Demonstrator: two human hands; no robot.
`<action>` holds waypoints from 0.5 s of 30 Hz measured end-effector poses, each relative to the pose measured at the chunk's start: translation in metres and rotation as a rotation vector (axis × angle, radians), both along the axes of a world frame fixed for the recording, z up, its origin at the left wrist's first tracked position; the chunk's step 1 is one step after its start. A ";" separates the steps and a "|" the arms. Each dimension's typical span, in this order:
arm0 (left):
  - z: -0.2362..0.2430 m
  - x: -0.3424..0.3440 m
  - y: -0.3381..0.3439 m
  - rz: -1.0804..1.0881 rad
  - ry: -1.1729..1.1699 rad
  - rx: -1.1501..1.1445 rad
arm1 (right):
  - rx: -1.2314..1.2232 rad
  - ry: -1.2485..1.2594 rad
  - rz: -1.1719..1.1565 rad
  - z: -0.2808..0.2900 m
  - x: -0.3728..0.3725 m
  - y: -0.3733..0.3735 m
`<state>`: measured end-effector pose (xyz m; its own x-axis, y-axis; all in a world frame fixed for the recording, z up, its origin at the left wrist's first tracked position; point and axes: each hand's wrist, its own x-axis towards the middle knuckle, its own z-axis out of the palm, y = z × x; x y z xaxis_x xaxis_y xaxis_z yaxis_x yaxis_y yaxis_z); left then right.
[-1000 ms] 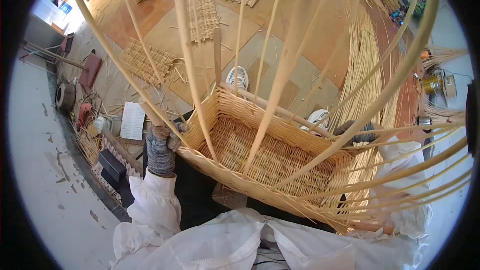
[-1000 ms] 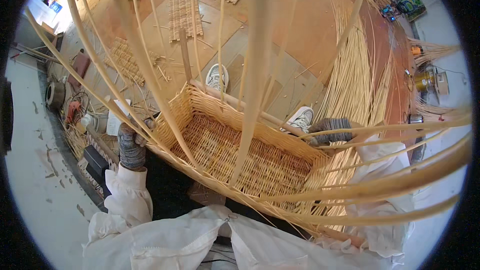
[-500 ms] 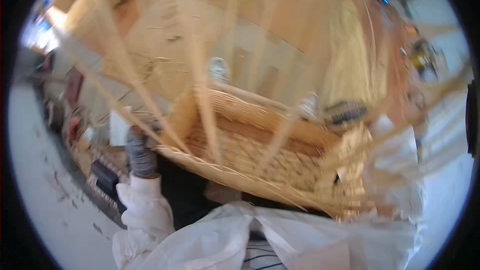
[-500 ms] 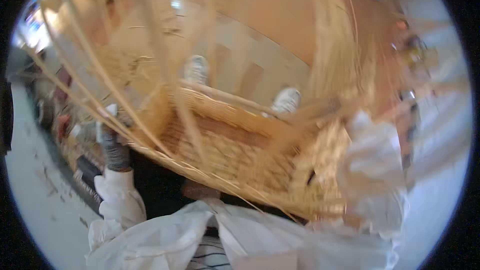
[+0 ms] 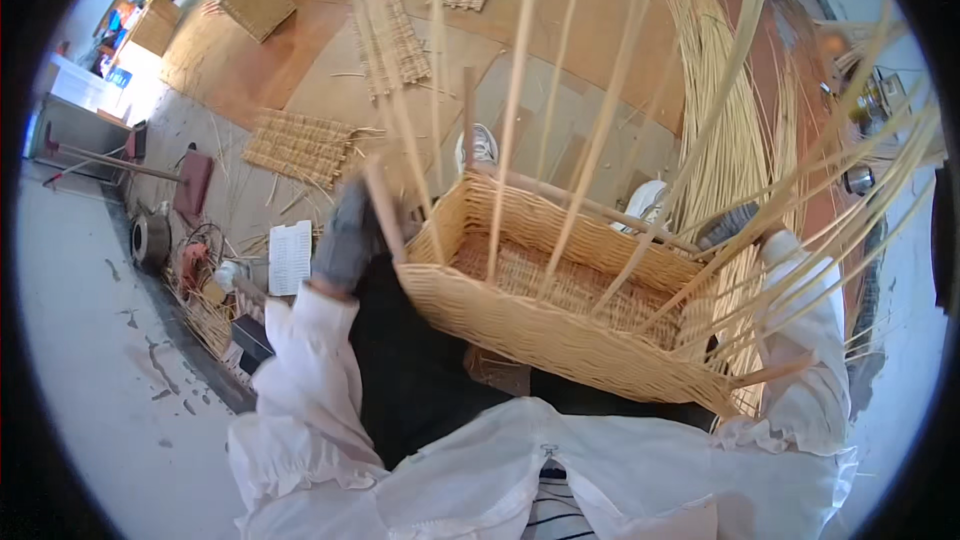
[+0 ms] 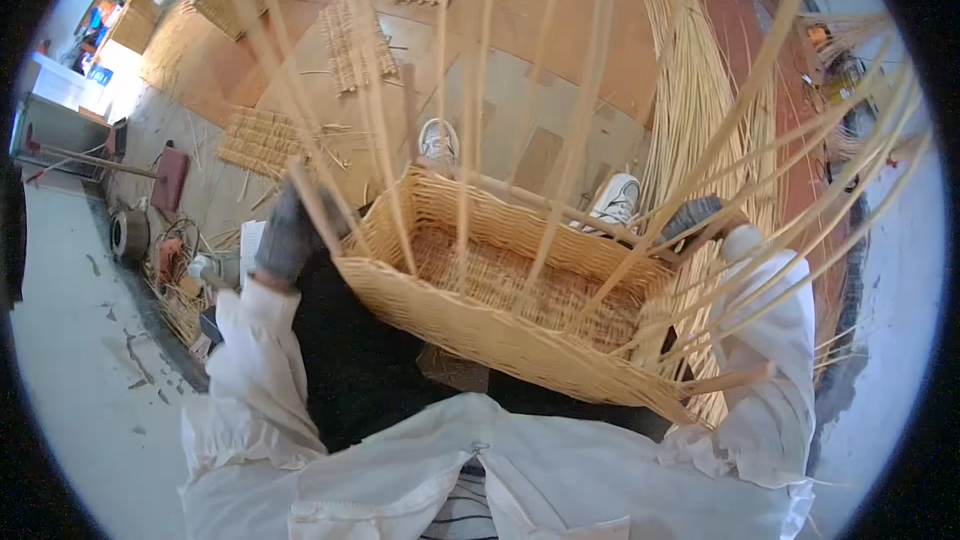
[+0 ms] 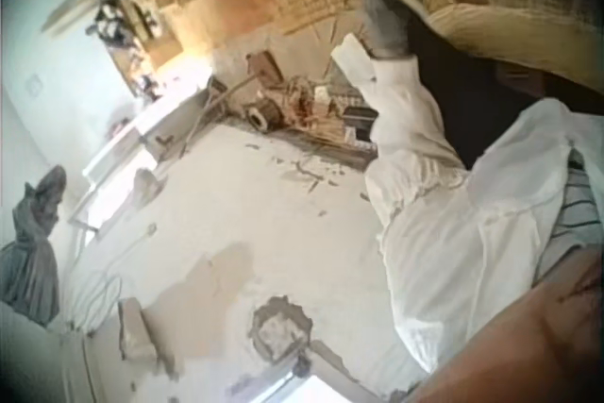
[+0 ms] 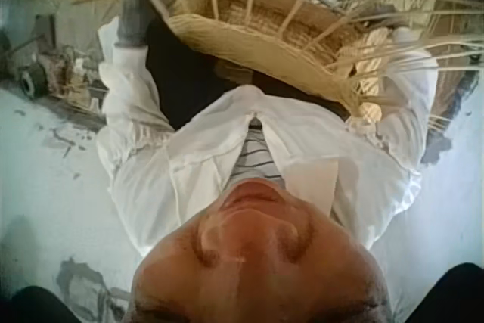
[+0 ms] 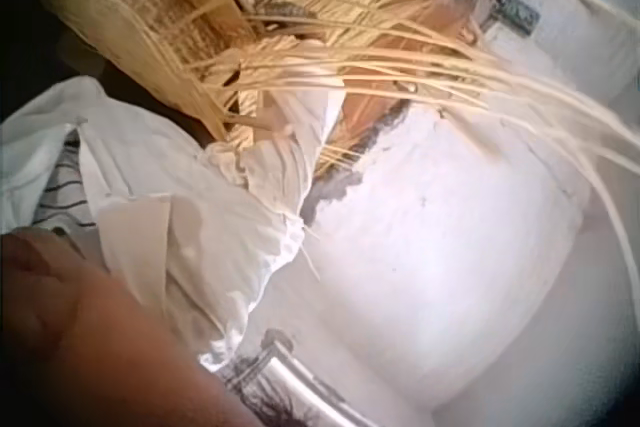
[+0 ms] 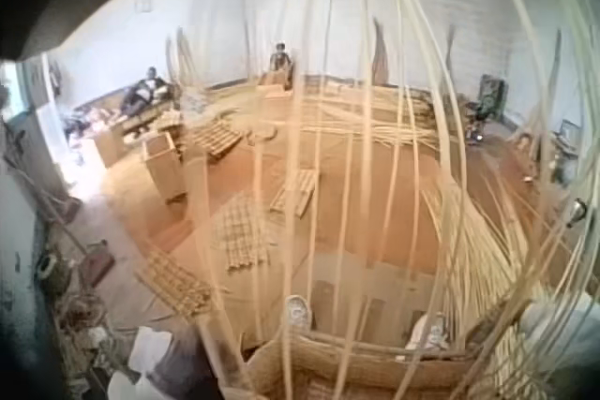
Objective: The recorder is weaving a large wicker basket using long thin wooden strips.
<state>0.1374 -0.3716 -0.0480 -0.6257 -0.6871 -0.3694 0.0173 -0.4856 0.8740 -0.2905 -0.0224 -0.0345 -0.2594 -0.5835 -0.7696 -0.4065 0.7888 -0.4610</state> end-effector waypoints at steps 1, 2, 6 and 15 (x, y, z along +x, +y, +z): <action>-0.013 -0.014 -0.022 -0.055 -0.098 -0.076 | 0.017 0.007 -0.003 0.001 0.003 -0.001; -0.028 -0.026 -0.048 -0.205 -0.166 -0.407 | 0.008 0.002 0.016 0.002 0.002 -0.011; -0.074 -0.074 -0.098 -0.450 -0.387 -0.945 | 0.033 -0.017 0.043 -0.007 0.003 -0.023; -0.102 -0.139 -0.154 -0.434 -0.605 -1.002 | 0.095 -0.103 0.068 -0.023 -0.009 -0.046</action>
<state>-0.0016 -0.5261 -0.1497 -0.7832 -0.6119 -0.1107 -0.5116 0.5328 0.6740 -0.2999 -0.0685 -0.0579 -0.1388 -0.5199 -0.8429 -0.4148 0.8034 -0.4272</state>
